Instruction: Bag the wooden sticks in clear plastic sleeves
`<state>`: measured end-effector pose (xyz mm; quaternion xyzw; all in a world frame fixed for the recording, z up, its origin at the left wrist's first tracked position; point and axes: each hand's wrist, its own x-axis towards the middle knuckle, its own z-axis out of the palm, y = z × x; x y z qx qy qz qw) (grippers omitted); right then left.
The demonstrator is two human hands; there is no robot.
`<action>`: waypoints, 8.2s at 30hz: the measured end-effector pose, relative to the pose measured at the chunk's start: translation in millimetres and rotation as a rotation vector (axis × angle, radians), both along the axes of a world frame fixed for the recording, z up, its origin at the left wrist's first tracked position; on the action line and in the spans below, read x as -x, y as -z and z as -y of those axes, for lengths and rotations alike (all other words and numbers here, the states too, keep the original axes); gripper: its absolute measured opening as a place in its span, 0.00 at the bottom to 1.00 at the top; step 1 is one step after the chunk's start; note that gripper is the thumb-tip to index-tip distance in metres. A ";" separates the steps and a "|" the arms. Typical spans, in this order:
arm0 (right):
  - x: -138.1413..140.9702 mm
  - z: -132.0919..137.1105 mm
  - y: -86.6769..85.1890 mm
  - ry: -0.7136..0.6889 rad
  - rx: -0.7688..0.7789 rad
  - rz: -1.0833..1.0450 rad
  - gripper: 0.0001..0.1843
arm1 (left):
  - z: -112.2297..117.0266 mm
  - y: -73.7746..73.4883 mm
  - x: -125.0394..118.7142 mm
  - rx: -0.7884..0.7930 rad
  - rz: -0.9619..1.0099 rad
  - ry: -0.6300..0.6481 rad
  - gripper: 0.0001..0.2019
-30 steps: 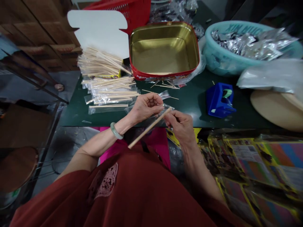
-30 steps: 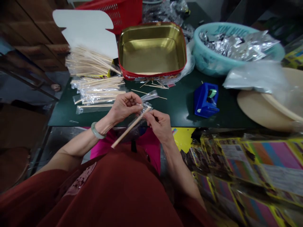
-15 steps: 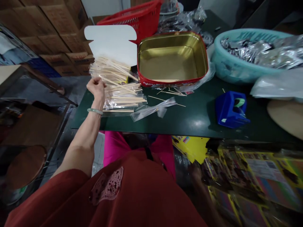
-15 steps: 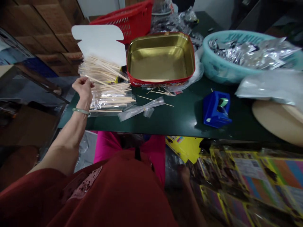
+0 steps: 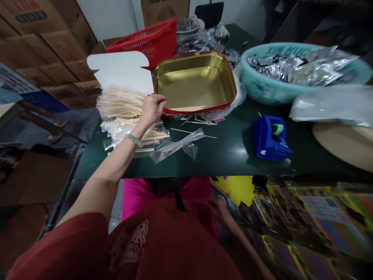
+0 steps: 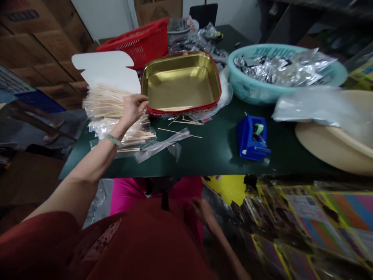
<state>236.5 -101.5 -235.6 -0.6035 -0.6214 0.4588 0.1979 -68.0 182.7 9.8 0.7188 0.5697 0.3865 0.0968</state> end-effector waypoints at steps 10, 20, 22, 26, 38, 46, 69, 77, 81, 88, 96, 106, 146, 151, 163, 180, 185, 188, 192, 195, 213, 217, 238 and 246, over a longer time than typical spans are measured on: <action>-8.6 19.5 2.2 0.236 0.091 -0.156 0.23 | -98.1 5.9 -58.9 0.592 -0.785 0.180 0.15; -25.2 8.3 -14.5 0.283 0.046 -0.116 0.24 | -94.6 6.7 -53.5 0.606 -0.646 0.297 0.03; -26.8 -1.2 -23.2 0.301 -0.029 -0.072 0.25 | -91.7 4.3 -50.7 0.572 -0.570 0.303 0.04; -27.5 -20.7 -60.0 0.300 -0.207 0.036 0.23 | -84.4 -5.0 -47.1 0.440 -0.287 0.292 0.08; 19.3 -128.6 -237.8 0.362 -0.824 -0.087 0.19 | 47.4 10.1 -116.6 0.392 0.292 0.948 0.05; 22.8 -140.9 -229.2 0.397 -0.716 -0.146 0.07 | 68.0 66.0 -127.5 0.061 -0.163 0.919 0.07; 34.5 -144.2 -203.8 0.367 -0.750 -0.256 0.13 | 110.0 62.3 -27.9 0.128 -0.793 0.692 0.12; 31.0 -153.2 -200.8 0.344 -0.818 -0.090 0.11 | 112.1 55.1 -57.3 0.153 -0.944 0.714 0.16; 33.5 -161.0 -199.4 0.292 -0.824 -0.025 0.08 | 91.6 60.9 -61.6 0.248 -0.753 0.822 0.13; 38.5 -155.6 -199.4 0.239 -0.767 -0.025 0.10 | 86.5 66.9 -57.4 0.294 -0.645 0.859 0.14; 47.1 -152.8 -198.2 0.153 -0.774 0.254 0.07 | 92.3 67.6 -57.8 0.261 -0.745 0.793 0.17; 43.6 -150.2 -189.9 0.213 -0.696 0.152 0.06 | 83.5 67.4 -68.4 0.267 -0.733 0.803 0.13; 58.2 -150.8 -162.8 0.310 -0.613 -0.302 0.08 | 102.8 84.8 -56.9 -0.056 -0.448 0.474 0.20; 46.4 -152.9 -156.3 0.432 -0.518 -0.420 0.05 | 98.9 91.9 -51.5 0.174 -0.557 0.498 0.19; -81.3 -150.8 -233.0 0.897 -0.904 -0.604 0.11 | 88.9 82.8 -48.1 0.245 -0.692 0.323 0.14; 36.3 -121.4 -239.2 0.202 -0.583 -0.485 0.14 | 144.0 -9.3 -67.3 0.833 0.381 0.888 0.10; 28.0 -133.1 -246.8 0.511 -0.894 -0.474 0.20 | 155.3 1.6 -63.0 0.918 0.530 0.868 0.08; 40.8 -123.2 -246.4 0.434 -0.931 -0.369 0.10 | 156.6 3.6 -66.0 0.915 0.580 0.860 0.09; 66.8 -99.6 -229.7 0.066 -0.883 -0.199 0.14 | 152.3 8.4 -67.7 0.785 0.695 0.753 0.12; 70.8 -94.9 -219.5 0.136 -0.836 -0.246 0.28 | 151.5 12.8 -65.9 0.756 0.745 0.689 0.11; 70.9 -94.8 -232.8 0.163 -1.385 0.299 0.05 | 165.8 0.5 -72.9 0.366 0.395 0.687 0.11; 74.2 -93.4 -235.9 0.123 -1.354 0.408 0.07 | 167.4 -4.0 -73.0 0.248 0.220 0.672 0.10; -50.6 -49.3 -177.9 0.232 -0.627 -0.077 0.14 | 149.3 7.6 -64.6 0.502 0.758 0.544 0.09; 29.1 -47.6 -217.3 0.259 -1.357 0.310 0.07 | 165.7 5.9 -92.4 0.487 0.610 0.712 0.12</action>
